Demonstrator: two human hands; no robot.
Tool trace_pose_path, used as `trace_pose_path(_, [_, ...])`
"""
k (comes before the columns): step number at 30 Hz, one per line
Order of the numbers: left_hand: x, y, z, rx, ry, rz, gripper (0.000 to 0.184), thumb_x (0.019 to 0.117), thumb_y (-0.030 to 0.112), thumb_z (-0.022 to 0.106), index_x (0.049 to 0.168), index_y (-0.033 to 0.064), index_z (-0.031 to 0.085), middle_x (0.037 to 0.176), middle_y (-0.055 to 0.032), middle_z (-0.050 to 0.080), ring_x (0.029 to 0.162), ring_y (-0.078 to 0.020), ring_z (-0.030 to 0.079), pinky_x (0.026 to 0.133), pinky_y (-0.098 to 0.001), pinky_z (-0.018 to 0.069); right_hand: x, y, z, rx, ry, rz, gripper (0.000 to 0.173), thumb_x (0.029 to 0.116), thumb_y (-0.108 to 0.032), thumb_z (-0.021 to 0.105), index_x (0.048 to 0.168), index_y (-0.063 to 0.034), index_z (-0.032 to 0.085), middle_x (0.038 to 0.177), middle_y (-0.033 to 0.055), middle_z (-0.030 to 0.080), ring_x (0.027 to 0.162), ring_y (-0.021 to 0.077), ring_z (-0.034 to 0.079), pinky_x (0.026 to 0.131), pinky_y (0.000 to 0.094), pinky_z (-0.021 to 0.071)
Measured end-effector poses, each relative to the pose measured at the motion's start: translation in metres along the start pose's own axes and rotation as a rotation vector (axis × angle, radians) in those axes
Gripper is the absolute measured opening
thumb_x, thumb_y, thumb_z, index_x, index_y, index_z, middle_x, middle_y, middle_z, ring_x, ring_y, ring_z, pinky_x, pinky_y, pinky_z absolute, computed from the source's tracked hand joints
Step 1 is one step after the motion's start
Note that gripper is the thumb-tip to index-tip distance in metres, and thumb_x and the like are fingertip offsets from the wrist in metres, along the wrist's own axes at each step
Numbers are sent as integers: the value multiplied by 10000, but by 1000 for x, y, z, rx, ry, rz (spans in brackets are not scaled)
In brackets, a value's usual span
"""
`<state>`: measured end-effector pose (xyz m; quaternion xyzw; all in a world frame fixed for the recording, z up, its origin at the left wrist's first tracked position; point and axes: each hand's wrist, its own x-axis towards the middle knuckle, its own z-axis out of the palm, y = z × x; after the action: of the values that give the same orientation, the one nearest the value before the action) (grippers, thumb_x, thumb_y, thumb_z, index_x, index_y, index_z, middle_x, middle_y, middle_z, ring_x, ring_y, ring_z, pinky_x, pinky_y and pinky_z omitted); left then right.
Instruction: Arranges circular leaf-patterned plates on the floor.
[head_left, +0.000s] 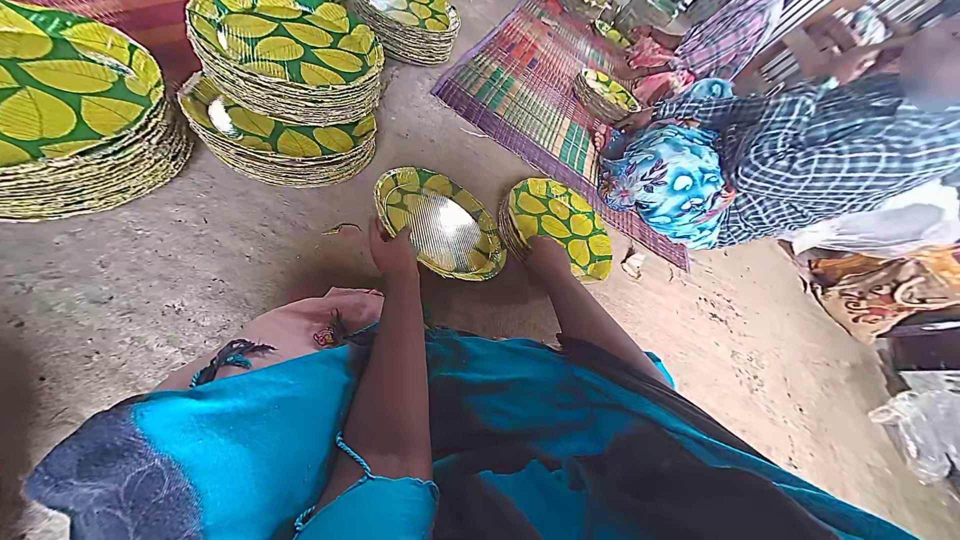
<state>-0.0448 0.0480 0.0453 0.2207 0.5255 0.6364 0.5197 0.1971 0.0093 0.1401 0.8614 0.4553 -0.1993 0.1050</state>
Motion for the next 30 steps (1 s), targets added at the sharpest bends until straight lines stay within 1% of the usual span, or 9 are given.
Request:
trace_pose_path(3, [6, -11, -7, 38, 12, 91, 1016, 871, 41, 806, 1656, 154, 171, 1640, -175, 337, 1427, -251, 469, 1129, -393, 457, 33, 3, 42, 19, 353, -313, 345, 976, -189, 652, 1311, -110, 681, 1304, 203, 654, 1151, 425, 653, 907, 654, 523])
trace_pose_path(7, [3, -15, -12, 67, -27, 141, 1156, 871, 197, 837, 1645, 70, -14, 1694, -215, 161, 1537, -253, 290, 1231, -375, 319, 19, -18, 39, 67, 18, -913, 315, 922, -65, 725, 1236, -44, 744, 1293, 189, 681, 1270, 364, 601, 1095, 567, 456])
trace_pose_path(9, [5, -20, -13, 105, 0, 110, 1064, 904, 155, 794, 1645, 60, 36, 1681, -213, 215, 1525, -252, 325, 1226, -384, 337, 24, -18, 42, 123, -97, -1151, 308, 893, -103, 775, 1193, -33, 765, 1260, 197, 702, 1246, 351, 618, 1107, 528, 439])
trace_pose_path(14, [4, -21, -22, 288, 121, 98, 735, 909, -75, 546, 1591, 30, 291, 1598, -172, 410, 1447, -225, 453, 1179, -384, 409, 43, 10, 42, 84, 220, -557, 663, 920, -330, 772, 1506, -131, 533, 1520, 151, 542, 1367, 384, 538, 1122, 634, 415])
trace_pose_path(16, [-2, -15, -19, 515, 197, 133, 754, 901, -8, 598, 1598, 68, 321, 1602, -177, 394, 1463, -267, 428, 1174, -416, 410, 50, 29, 45, 18, 204, -271, 851, 912, -359, 767, 1613, -125, 344, 1552, 202, 488, 1361, 450, 522, 1094, 697, 398])
trace_pose_path(18, [-11, -6, -14, 807, 219, 200, 751, 917, 155, 665, 1595, 89, 347, 1639, -215, 328, 1515, -348, 340, 1204, -477, 340, 52, 36, 47, -75, 116, -150, 818, 921, -326, 761, 1601, -129, 352, 1417, 271, 579, 1269, 491, 585, 989, 716, 467])
trace_pose_path(23, [-17, -20, 0, 924, -30, 565, 690, 916, 239, 686, 1543, 87, 441, 1575, -272, 395, 1445, -461, 388, 1167, -614, 294, 37, 11, 36, -88, 205, -210, 367, 963, -233, 638, 1314, -128, 656, 1292, 235, 652, 1173, 454, 641, 893, 694, 514])
trace_pose_path(27, [-25, -26, 7, 872, -213, 890, 477, 942, 269, 711, 1380, 102, 620, 1402, -202, 581, 1325, -409, 532, 1122, -622, 371, 38, -5, 41, 42, 301, -478, 394, 1038, -174, 539, 1418, -118, 628, 1444, 148, 590, 1285, 353, 601, 1038, 591, 499])
trace_pose_path(30, [-31, -30, 15, 908, -270, 1047, 524, 905, 394, 746, 1355, 142, 657, 1404, -178, 603, 1340, -387, 540, 1134, -634, 352, 35, -14, 47, 92, 137, -819, 340, 958, -5, 623, 1275, -71, 729, 1386, 142, 645, 1317, 329, 583, 1108, 561, 449])
